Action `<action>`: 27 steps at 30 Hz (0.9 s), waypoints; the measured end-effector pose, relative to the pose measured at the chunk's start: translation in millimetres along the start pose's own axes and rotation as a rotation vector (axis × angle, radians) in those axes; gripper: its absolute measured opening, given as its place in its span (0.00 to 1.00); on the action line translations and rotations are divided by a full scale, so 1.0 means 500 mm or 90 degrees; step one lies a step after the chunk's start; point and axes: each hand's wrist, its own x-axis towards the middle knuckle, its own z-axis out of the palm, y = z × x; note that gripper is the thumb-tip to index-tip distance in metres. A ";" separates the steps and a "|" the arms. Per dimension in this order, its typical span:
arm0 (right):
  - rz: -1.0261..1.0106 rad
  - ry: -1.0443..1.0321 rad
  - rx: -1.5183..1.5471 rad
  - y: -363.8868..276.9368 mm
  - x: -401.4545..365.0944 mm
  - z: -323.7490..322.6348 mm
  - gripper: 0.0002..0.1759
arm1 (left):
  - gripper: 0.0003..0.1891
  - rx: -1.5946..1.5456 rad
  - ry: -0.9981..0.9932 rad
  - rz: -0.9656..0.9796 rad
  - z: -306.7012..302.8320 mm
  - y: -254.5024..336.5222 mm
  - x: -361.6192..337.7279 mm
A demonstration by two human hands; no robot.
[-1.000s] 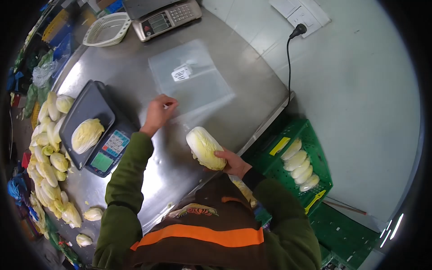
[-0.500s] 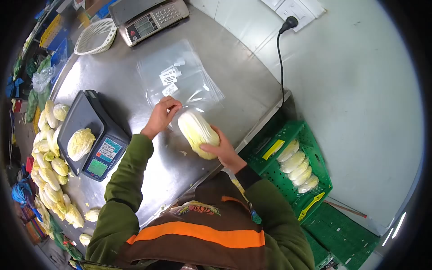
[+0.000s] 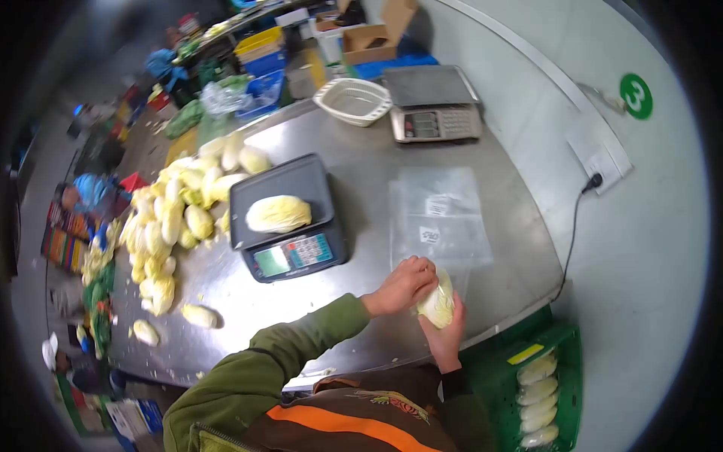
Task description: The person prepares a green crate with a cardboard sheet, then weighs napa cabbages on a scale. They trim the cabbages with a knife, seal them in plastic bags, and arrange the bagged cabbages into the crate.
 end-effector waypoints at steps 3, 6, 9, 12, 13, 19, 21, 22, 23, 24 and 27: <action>-0.048 0.023 -0.029 -0.008 -0.024 0.022 0.50 | 0.04 -0.008 -0.006 0.067 -0.002 0.025 -0.026; -0.058 0.042 0.134 0.015 -0.047 0.069 0.51 | 0.04 -0.091 -0.096 0.161 0.004 0.053 -0.071; 0.044 0.065 0.384 -0.015 -0.063 0.105 0.46 | 0.05 -0.009 -0.108 0.101 -0.007 0.057 -0.092; 0.002 -0.086 0.463 0.257 -0.105 0.138 0.38 | 0.06 -0.201 -0.333 0.185 -0.040 0.117 -0.157; -0.068 -0.030 0.253 0.196 -0.099 0.152 0.35 | 0.09 -0.127 -0.171 0.158 -0.058 0.105 -0.178; 0.295 -0.046 0.416 -0.087 -0.134 0.202 0.32 | 0.41 -0.040 0.287 -0.448 -0.043 0.090 -0.399; 0.341 -0.098 0.470 -0.049 -0.142 0.234 0.31 | 0.37 -0.392 0.230 -0.559 -0.028 0.054 -0.462; 0.338 -0.138 0.480 -0.022 -0.144 0.250 0.30 | 0.36 -0.524 0.242 -0.556 -0.024 0.038 -0.486; 0.358 -0.154 0.472 -0.040 -0.149 0.259 0.29 | 0.35 -0.501 0.245 -0.564 -0.020 0.023 -0.512; 0.375 -0.176 0.467 -0.064 -0.152 0.268 0.27 | 0.35 -0.474 0.252 -0.568 -0.020 0.014 -0.533; 0.439 -0.245 0.475 -0.095 -0.163 0.286 0.25 | 0.41 -0.258 0.321 -0.618 -0.056 0.022 -0.560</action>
